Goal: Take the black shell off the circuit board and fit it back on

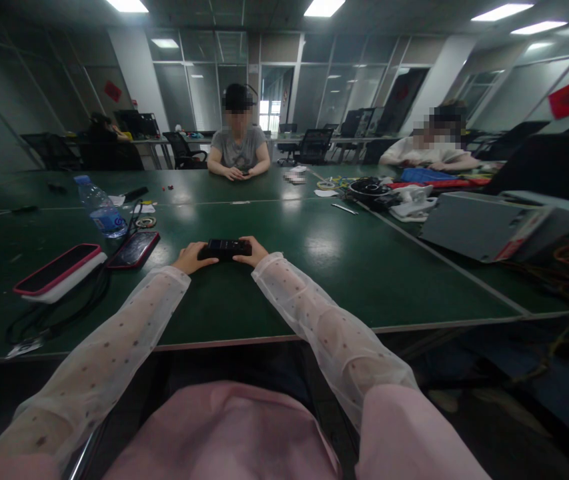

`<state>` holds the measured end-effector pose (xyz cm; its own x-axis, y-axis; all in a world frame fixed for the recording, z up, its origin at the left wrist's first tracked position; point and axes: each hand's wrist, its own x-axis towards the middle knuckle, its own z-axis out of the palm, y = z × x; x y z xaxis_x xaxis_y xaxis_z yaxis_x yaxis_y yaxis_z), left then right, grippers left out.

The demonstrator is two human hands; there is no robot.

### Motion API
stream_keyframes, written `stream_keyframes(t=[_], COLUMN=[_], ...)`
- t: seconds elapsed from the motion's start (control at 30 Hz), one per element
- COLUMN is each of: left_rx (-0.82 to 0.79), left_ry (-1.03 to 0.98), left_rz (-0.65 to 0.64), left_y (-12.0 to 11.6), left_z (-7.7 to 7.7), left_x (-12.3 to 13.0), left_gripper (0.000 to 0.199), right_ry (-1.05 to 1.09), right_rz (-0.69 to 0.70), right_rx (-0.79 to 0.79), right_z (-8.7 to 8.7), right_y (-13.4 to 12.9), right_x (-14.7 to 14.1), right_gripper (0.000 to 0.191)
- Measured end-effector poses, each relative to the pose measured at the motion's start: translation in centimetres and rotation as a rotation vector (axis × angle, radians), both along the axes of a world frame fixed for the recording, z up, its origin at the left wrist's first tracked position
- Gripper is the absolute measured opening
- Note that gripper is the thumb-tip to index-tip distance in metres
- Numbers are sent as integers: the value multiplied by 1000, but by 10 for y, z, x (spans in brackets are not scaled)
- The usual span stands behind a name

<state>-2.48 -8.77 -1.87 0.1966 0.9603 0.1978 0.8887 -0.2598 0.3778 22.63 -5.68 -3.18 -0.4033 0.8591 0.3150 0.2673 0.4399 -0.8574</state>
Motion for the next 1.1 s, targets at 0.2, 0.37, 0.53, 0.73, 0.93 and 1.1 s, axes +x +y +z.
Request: stream_keyframes(t=[0.2,0.37,0.53,0.73,0.93,1.1], left_rx=[3,7,19,1,-22,-41], left_ry=[0,7,10,5,-25,-41], left_rz=[-8,-17,-4,-5,-4,-13], left_y=[1,2,2,3,0,-1], left_z=[-1,-2,-4,-3,0,3], left_x=[-1,-2,-2,-2,-2,-3], left_gripper=[65,65,64,67,72,73], right_ry=[9,-9,-52,-48,-71,-86], right_rz=[12,14,31,62,94,129], right_rx=[-5,-9,19,70,89,103], right_z=[-1,-2,-4,-7,-7,-4], right_y=[1,3,6,9,10,6], right_x=[0,2,2,3,7,7], right_gripper=[62,61,62,60,61,59])
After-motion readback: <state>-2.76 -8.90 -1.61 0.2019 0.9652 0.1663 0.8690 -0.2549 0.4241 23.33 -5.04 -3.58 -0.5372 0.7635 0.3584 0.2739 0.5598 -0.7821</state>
